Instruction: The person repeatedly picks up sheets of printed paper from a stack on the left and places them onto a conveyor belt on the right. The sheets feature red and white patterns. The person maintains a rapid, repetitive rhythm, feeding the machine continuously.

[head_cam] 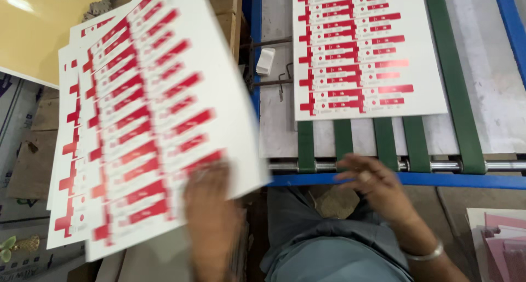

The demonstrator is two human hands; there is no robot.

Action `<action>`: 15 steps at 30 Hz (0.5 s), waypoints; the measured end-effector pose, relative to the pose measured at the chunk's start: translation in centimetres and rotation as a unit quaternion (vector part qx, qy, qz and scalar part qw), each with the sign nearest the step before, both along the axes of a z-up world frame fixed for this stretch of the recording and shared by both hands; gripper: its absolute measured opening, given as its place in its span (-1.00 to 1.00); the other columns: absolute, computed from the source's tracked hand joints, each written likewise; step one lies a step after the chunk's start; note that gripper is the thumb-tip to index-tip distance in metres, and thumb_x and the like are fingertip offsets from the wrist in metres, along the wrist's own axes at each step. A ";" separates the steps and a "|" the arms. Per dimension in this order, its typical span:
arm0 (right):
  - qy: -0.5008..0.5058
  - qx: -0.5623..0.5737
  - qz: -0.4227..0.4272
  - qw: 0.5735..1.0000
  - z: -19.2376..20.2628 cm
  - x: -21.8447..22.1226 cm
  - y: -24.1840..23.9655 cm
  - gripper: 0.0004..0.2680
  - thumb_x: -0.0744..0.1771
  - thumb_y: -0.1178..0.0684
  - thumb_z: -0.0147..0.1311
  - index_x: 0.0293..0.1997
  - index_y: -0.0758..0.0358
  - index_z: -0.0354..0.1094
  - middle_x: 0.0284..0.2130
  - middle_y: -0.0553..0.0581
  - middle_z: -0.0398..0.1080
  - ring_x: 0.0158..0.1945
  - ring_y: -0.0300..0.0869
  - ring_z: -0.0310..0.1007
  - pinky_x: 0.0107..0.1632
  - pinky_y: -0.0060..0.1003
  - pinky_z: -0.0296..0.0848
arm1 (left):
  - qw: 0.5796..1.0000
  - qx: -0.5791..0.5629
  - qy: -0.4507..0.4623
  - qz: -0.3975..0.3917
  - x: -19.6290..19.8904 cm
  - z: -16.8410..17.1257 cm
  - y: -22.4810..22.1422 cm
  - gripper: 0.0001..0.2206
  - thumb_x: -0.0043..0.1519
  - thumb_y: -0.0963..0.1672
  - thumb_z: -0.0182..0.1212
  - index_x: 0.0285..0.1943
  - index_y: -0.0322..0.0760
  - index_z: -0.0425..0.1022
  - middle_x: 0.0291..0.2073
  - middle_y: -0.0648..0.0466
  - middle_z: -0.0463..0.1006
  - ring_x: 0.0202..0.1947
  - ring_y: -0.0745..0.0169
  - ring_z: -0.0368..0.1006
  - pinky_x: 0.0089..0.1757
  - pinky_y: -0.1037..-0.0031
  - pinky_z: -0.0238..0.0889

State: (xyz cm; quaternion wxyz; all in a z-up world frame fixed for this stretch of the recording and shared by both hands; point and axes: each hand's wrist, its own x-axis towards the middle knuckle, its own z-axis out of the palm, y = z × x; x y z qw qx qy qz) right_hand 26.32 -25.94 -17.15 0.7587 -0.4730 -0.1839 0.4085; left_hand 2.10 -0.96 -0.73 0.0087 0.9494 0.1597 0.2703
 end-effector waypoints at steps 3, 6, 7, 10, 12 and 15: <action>0.003 0.117 0.167 0.979 1.4 -3.2 2.5 -0.59 0.38 0.04 0.06 0.40 0.37 0.14 0.13 0.32 0.42 0.09 0.06 0.52 0.15 -0.01 0.55 | 0.986 0.011 0.153 -0.070 5.6 -1.1 -6.0 -0.50 0.15 -0.11 0.24 0.28 -0.45 0.42 0.19 -0.15 0.44 0.31 -0.12 0.28 0.29 -0.14 -0.02; 0.233 -0.004 0.055 0.971 2.0 -5.1 4.1 -0.62 0.40 0.06 0.05 0.41 0.24 0.18 0.11 0.26 0.44 -0.02 0.09 0.52 -0.20 0.05 0.46 | 0.977 -0.095 0.132 -0.138 6.3 0.4 -8.4 -0.45 0.14 -0.04 0.30 0.27 -0.48 0.42 0.24 -0.22 0.41 0.32 -0.21 0.26 0.30 -0.14 -0.07; 0.190 -0.031 -0.003 0.981 2.2 -4.5 4.2 -0.65 0.40 0.07 0.03 0.38 0.30 0.21 0.07 0.24 0.44 -0.01 0.03 0.51 -0.15 -0.02 0.47 | 0.980 -0.086 0.126 -0.126 5.9 0.8 -7.9 -0.46 0.17 -0.03 0.30 0.26 -0.46 0.42 0.25 -0.21 0.41 0.32 -0.19 0.26 0.31 -0.13 -0.06; 0.102 -0.080 -0.147 0.981 2.2 -1.1 3.3 -0.70 0.41 0.15 -0.01 0.31 0.40 0.25 0.04 0.22 0.43 0.04 -0.08 0.48 0.01 -0.19 0.50 | 0.989 -0.070 0.117 -0.063 2.9 2.0 -5.4 -0.49 0.24 0.01 0.30 0.24 -0.42 0.42 0.26 -0.19 0.43 0.33 -0.16 0.27 0.32 -0.10 -0.03; 0.099 -0.056 -0.223 0.968 1.6 2.3 1.4 -0.69 0.40 0.24 -0.05 0.33 0.40 0.24 0.12 0.22 0.43 0.13 -0.08 0.50 0.11 -0.23 0.55 | 0.991 -0.063 0.115 0.001 0.7 2.9 -3.6 -0.50 0.22 0.01 0.30 0.22 -0.41 0.44 0.24 -0.22 0.44 0.32 -0.20 0.28 0.30 -0.08 -0.01; 0.054 -0.049 -0.331 0.941 -1.0 6.9 -1.7 -0.68 0.40 0.35 -0.03 0.36 0.45 0.20 0.19 0.24 0.40 0.20 -0.03 0.51 0.21 -0.15 0.55 | 0.993 -0.018 0.093 0.069 -1.3 3.4 -1.2 -0.45 0.11 -0.03 0.34 0.22 -0.49 0.44 0.18 -0.30 0.47 0.25 -0.27 0.32 0.22 -0.03 0.07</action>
